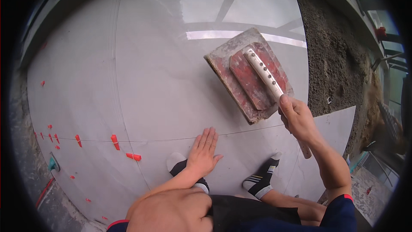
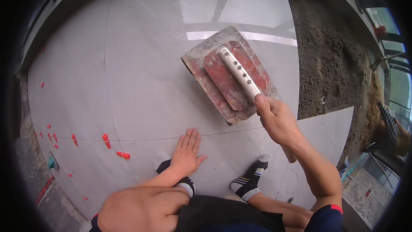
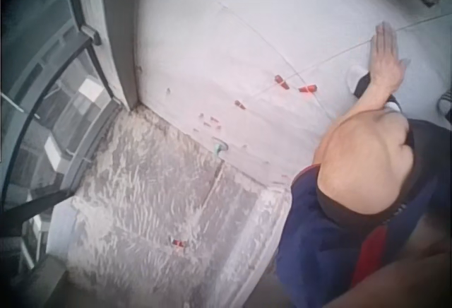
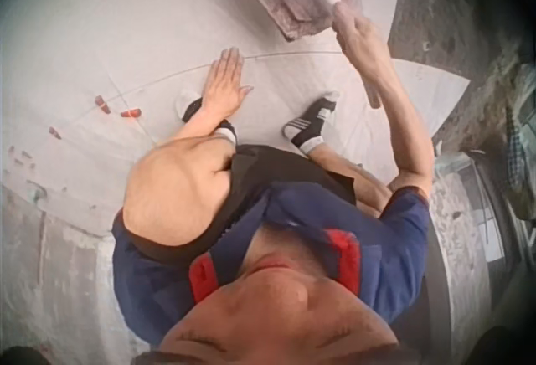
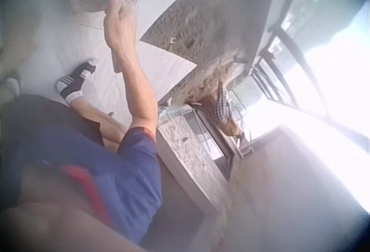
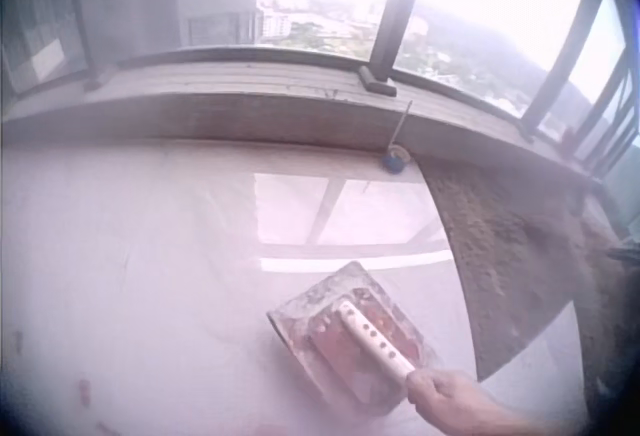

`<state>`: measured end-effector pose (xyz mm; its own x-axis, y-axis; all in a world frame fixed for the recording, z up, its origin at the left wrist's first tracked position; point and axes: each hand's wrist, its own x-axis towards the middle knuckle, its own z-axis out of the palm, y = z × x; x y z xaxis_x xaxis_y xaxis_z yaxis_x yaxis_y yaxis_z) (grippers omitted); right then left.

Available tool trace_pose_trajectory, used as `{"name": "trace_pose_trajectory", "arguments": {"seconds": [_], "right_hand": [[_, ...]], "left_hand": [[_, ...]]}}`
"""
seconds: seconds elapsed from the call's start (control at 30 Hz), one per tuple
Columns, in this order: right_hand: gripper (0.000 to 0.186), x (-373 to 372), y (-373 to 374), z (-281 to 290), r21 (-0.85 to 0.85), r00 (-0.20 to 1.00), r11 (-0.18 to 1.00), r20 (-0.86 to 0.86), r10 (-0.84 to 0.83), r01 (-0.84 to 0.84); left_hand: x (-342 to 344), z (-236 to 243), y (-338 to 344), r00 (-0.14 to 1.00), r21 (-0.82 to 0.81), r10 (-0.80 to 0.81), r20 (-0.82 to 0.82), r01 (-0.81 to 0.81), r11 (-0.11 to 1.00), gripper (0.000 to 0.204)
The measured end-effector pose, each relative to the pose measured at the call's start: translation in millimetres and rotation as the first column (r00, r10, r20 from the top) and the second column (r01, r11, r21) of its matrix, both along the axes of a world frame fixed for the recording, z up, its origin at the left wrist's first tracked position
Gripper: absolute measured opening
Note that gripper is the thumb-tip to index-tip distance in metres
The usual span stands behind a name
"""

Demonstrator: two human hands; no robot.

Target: Positioning and leveling a large floor tile onto a prepared bed of mortar.

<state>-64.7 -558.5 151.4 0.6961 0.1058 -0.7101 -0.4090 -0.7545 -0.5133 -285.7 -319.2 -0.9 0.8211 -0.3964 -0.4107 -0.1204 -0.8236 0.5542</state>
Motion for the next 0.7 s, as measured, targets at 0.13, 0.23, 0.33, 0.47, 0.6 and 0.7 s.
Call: {"name": "trace_pose_trajectory", "arguments": {"seconds": [0.13,0.23,0.33,0.47,0.6,0.7], "right_hand": [[0.061,2,-5,47,0.238,0.939,0.970,0.341,-0.035,-0.050],[0.068,-19,-30,17,0.175,0.817,0.953,0.566,0.109,-0.248],[0.055,-32,-39,-54,-0.239,0.885,0.899,0.210,0.416,-0.366],[0.059,-24,-29,-69,-0.309,0.880,0.846,0.058,0.472,-0.434],[0.068,-1,-14,-29,-0.146,0.951,0.940,-0.077,0.298,-0.307],[0.064,-11,-27,10,0.086,0.965,0.965,0.113,0.238,-0.248]], "left_hand": [[-17,7,6,0.996,0.043,-0.031,0.080,0.028,0.999,0.088],[-16,11,9,0.996,0.043,-0.036,0.078,0.033,0.999,0.088],[-11,13,9,0.994,0.048,-0.057,0.091,0.053,0.997,0.089],[-10,14,11,0.995,0.046,-0.064,0.072,0.061,0.997,0.090],[-15,12,4,0.998,0.010,-0.059,0.037,0.058,0.998,0.097],[-16,22,-13,0.980,0.004,-0.060,0.187,0.060,0.998,0.090]]}}
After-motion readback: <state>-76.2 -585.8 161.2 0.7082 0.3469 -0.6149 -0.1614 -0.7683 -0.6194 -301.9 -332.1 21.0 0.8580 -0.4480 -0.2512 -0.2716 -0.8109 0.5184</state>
